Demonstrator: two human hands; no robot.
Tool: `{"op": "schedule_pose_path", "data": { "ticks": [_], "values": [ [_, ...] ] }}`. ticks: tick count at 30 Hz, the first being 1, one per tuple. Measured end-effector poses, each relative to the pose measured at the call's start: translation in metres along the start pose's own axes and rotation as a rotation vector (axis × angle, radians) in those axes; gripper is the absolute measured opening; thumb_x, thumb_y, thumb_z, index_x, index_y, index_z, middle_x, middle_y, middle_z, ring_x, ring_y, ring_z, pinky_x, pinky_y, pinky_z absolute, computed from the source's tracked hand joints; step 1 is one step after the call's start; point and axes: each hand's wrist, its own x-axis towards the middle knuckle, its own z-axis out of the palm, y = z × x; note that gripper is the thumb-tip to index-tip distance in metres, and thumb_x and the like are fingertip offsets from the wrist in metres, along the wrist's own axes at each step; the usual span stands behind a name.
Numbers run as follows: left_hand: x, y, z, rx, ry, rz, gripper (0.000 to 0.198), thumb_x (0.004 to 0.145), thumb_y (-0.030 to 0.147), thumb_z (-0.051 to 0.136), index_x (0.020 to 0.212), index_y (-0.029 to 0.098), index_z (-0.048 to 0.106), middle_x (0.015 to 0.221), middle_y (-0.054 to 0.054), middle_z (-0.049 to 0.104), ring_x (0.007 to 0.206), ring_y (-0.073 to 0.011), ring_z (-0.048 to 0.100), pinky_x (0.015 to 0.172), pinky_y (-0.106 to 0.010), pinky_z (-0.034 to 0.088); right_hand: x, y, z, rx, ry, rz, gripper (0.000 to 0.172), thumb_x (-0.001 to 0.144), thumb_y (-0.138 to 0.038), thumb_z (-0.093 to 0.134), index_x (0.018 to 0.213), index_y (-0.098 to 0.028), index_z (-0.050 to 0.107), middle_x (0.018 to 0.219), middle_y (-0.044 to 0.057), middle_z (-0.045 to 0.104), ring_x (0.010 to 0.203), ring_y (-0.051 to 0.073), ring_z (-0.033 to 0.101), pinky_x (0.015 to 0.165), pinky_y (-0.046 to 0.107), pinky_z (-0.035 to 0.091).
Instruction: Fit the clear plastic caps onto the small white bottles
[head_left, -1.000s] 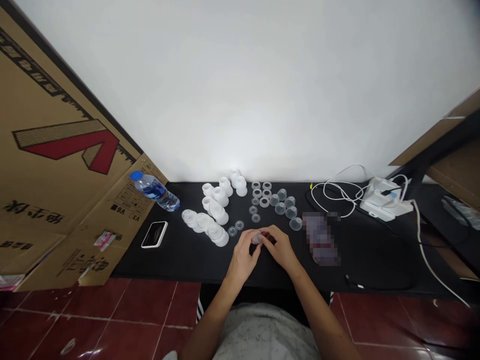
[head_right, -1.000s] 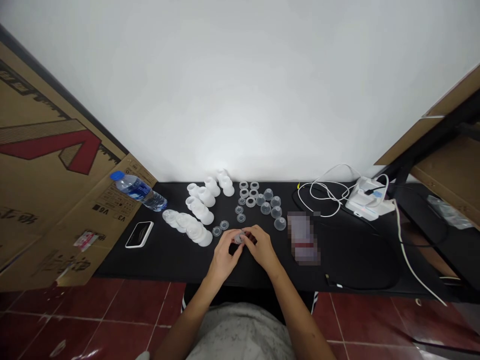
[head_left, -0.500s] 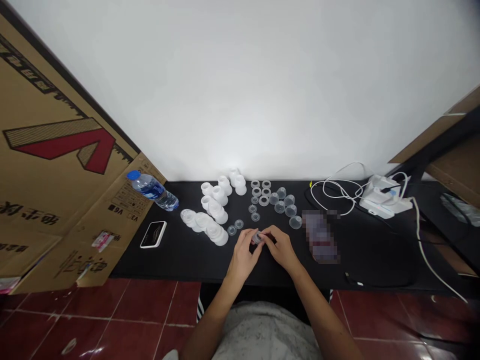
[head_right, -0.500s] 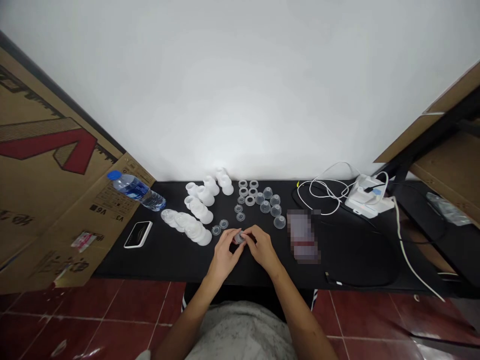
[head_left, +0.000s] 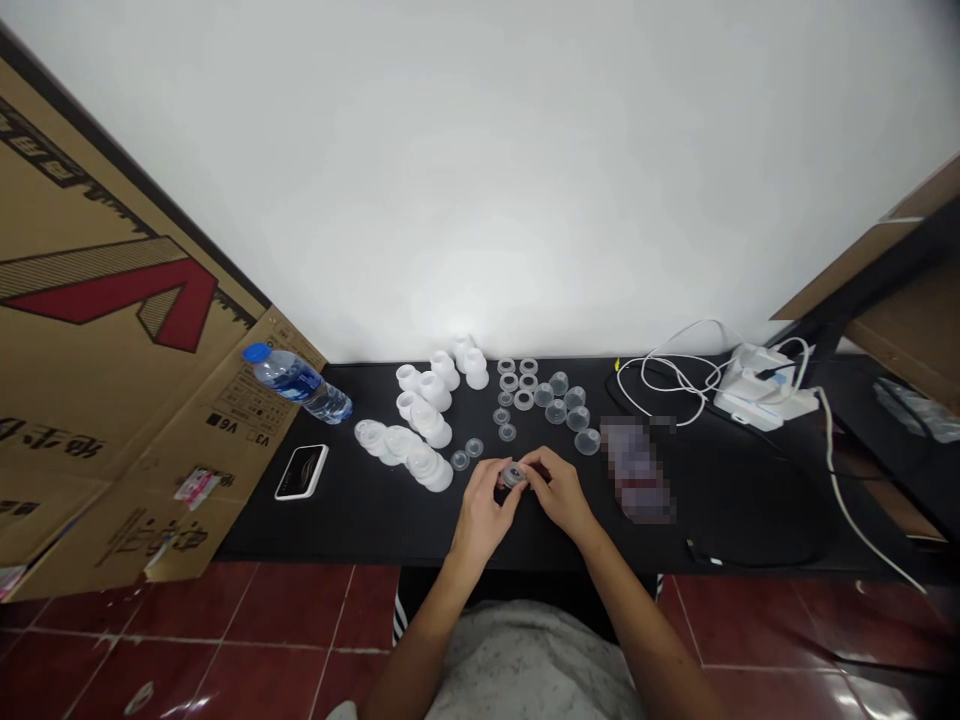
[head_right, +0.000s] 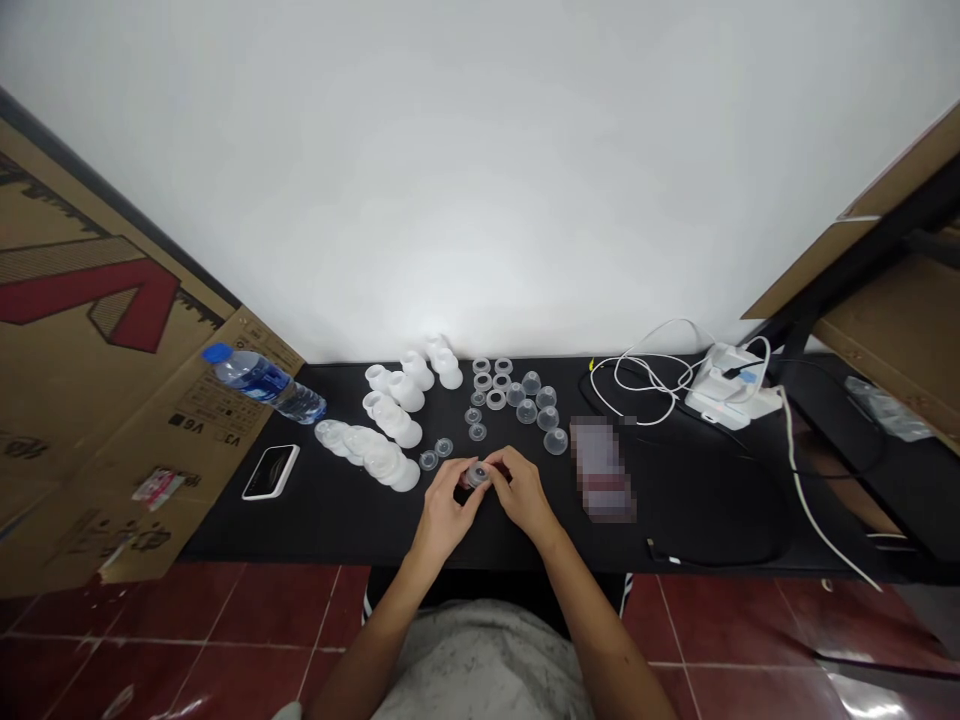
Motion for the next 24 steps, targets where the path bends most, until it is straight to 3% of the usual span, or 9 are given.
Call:
{"op": "schedule_pose_path", "data": {
  "ticks": [6,15,20,24],
  "values": [
    [0.001,-0.001,-0.002,0.023,0.018,-0.032,0.027,0.103,0.031,0.073,0.129,0.024,0.070,0.118,-0.011,0.074,0.097,-0.0247,0.072,0.085,-0.039,0.064,0.000,-0.006,-0.002,-0.015,0.010,-0.032,0.017,0.108,-0.031,0.062,0.098,-0.025,0.074,0.092,0.005,0.076,0.083,0.022,0.073,0.078,0.035,0.058],
    [0.003,0.001,-0.007,0.014,-0.007,0.069,0.031,0.102,0.027,0.073,0.133,0.027,0.069,0.124,-0.011,0.073,0.117,-0.0289,0.070,0.093,-0.043,0.063,-0.001,0.001,0.000,0.062,0.079,0.049,0.016,0.105,-0.036,0.067,0.097,-0.025,0.076,0.093,0.005,0.077,0.083,0.023,0.074,0.073,0.034,0.059],
    [0.001,0.008,-0.006,0.066,0.036,0.036,0.026,0.102,0.030,0.074,0.128,0.025,0.070,0.116,-0.009,0.074,0.110,-0.0284,0.070,0.094,-0.044,0.062,-0.002,-0.006,-0.004,0.042,0.023,-0.007,0.018,0.106,-0.037,0.068,0.096,-0.025,0.077,0.090,0.004,0.078,0.080,0.022,0.073,0.075,0.034,0.057],
    [0.002,0.010,-0.008,0.054,-0.003,0.074,0.027,0.102,0.028,0.075,0.128,0.026,0.070,0.113,-0.008,0.074,0.106,-0.0273,0.069,0.092,-0.043,0.062,-0.001,-0.004,-0.005,0.010,0.066,-0.007,0.020,0.106,-0.040,0.069,0.094,-0.025,0.077,0.087,0.003,0.076,0.078,0.021,0.070,0.073,0.033,0.055]
  ]
}}
